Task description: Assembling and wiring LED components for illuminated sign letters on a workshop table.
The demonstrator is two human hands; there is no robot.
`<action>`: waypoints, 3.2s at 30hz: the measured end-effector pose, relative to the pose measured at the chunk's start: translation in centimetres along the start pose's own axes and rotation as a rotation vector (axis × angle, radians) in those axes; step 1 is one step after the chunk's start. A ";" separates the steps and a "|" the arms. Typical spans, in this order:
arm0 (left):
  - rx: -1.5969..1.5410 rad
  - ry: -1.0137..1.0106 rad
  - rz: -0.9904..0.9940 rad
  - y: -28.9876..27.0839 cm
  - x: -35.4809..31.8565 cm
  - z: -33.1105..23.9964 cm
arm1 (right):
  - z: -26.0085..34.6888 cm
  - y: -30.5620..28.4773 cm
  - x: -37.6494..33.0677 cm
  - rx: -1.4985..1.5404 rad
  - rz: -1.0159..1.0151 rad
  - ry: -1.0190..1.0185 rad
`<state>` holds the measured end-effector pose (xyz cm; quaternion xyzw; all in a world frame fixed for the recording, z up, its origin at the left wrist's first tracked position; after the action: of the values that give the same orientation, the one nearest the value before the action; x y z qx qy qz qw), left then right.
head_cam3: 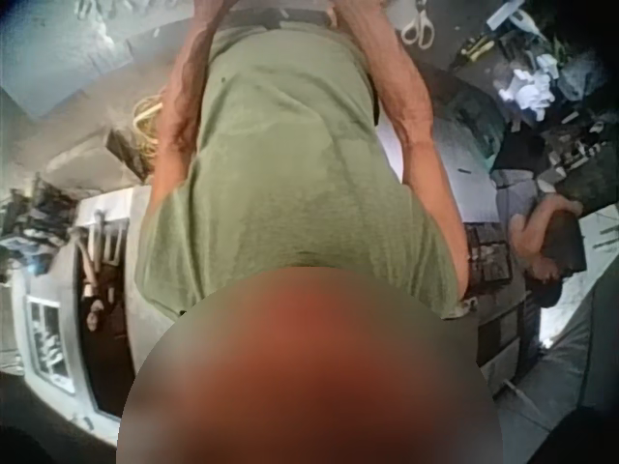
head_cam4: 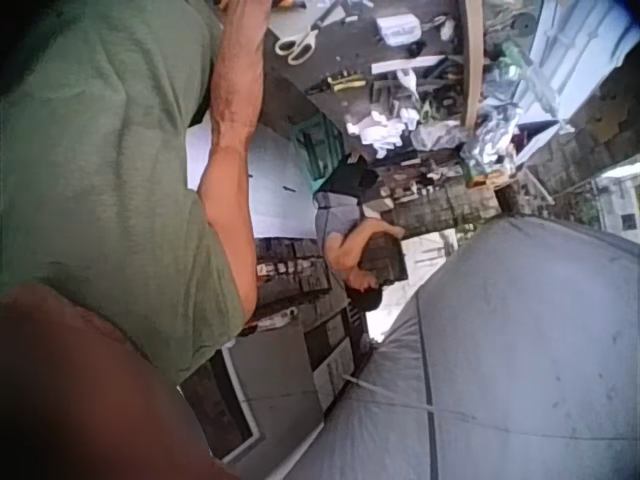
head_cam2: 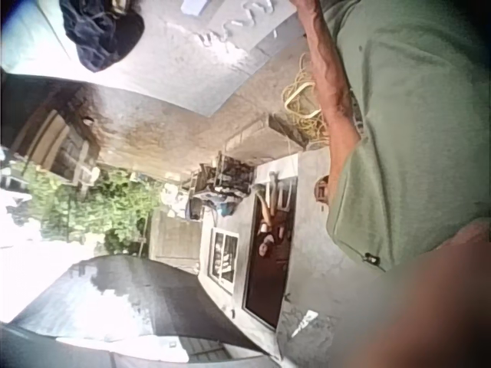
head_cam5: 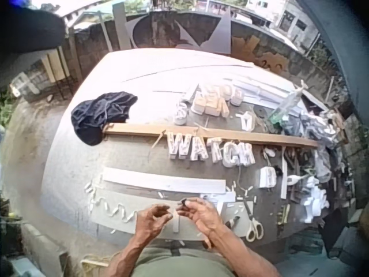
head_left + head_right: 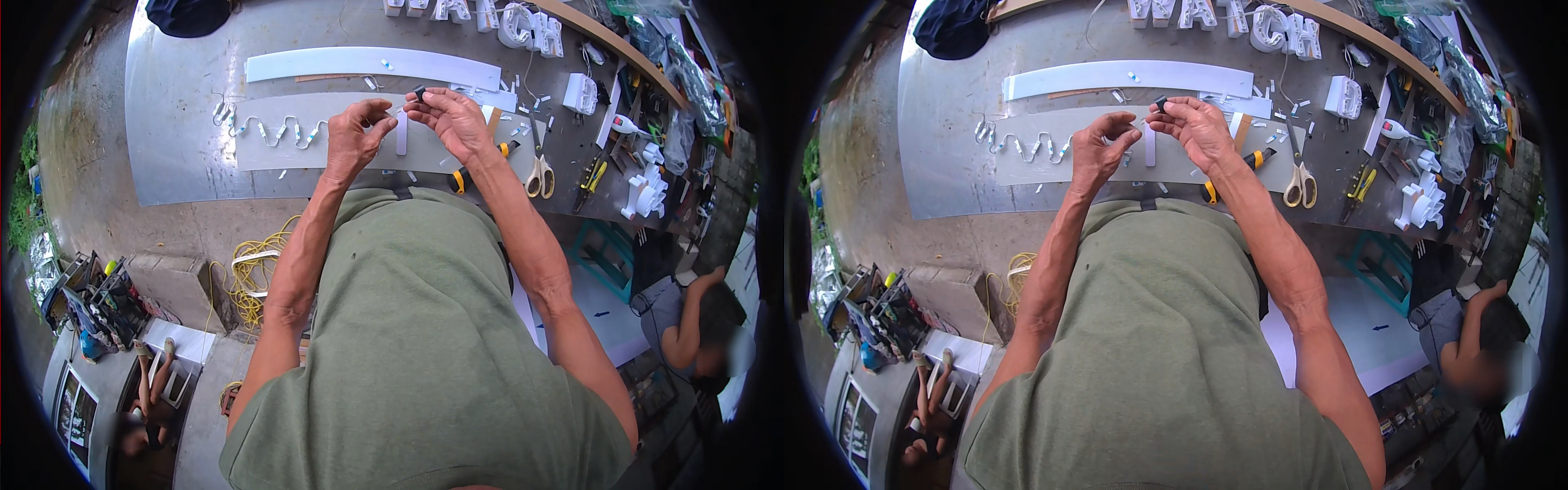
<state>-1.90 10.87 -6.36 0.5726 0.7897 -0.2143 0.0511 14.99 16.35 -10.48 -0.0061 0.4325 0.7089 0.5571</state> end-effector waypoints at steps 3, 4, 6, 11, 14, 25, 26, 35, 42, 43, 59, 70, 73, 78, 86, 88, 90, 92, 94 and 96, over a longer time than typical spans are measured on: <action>0.130 -0.025 0.024 0.1 0.2 0.5 | 0.0 0.0 -0.3 -0.069 -0.013 0.009; 0.126 -0.036 0.021 0.1 0.3 0.7 | 0.0 -0.1 -0.4 -0.135 -0.035 0.006; 0.205 -0.027 0.027 0.2 0.4 0.7 | 0.3 -0.2 -1.0 -0.255 -0.061 0.013; 0.111 -0.088 0.026 0.2 0.4 1.6 | 2.2 -0.2 -3.8 -0.641 -0.184 -0.103; 0.032 -0.112 0.010 0.0 0.5 2.0 | -0.1 -0.1 -4.3 -0.430 -0.108 0.011; -0.041 -0.064 0.020 -0.2 0.2 2.7 | -4.3 -0.7 -1.7 -0.268 -0.070 0.204; -0.037 -0.059 0.025 -0.2 0.2 2.6 | -4.4 -0.6 -1.7 -0.262 -0.072 0.206; -0.036 -0.056 0.035 0.0 0.2 2.7 | -4.5 -0.2 -1.3 -0.233 -0.070 0.214; 0.007 -0.047 0.035 -0.1 0.2 2.5 | -4.5 0.0 -1.3 -0.229 -0.047 0.232; 0.007 -0.047 0.034 -0.1 0.2 2.5 | -4.5 0.0 -1.3 -0.229 -0.046 0.232; -0.026 -0.194 0.237 0.9 0.8 2.5 | -4.1 0.2 -1.4 -0.289 0.004 0.237; 0.068 -0.271 0.281 0.9 1.0 2.6 | -3.8 0.3 -1.4 -0.333 0.030 0.218; 0.065 -0.263 0.261 0.8 1.0 2.9 | -3.6 0.5 -1.5 -0.357 0.033 0.203; 0.095 -0.258 0.250 0.7 1.1 2.5 | -3.7 0.3 -1.6 -0.362 0.031 0.204; 0.098 -0.235 0.265 0.8 1.4 2.5 | -3.8 0.2 -2.0 -0.363 0.043 0.235; 0.099 -0.234 0.276 0.7 1.5 2.7 | -3.7 0.5 -2.4 -0.361 0.055 0.248; 0.049 -0.258 0.358 1.1 1.5 3.1 | -3.7 1.0 -3.3 -0.374 0.102 0.342; 0.088 -0.267 0.376 1.0 1.4 2.8 | -1.9 0.5 -3.4 -0.510 0.150 0.311; 0.127 -0.275 0.399 1.0 1.3 2.5 | -0.7 0.5 -3.2 -0.645 0.192 0.277; 0.124 -0.240 0.433 1.1 1.0 2.1 | 4.6 3.5 -1.8 -1.167 0.313 -0.307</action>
<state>-1.58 11.23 -8.86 0.7007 0.6224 -0.3129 0.1540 15.07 17.75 -4.58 -0.1442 -0.1155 0.8944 0.4073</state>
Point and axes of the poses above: each hand's wrist, its own x-axis towards the middle knuckle, its own y-axis out of the palm, z = x × y, the point moved 10 cm from there along x, towards the middle knuckle, and after that the axes turned 11 degrees about -y, right-handed, at the moved point
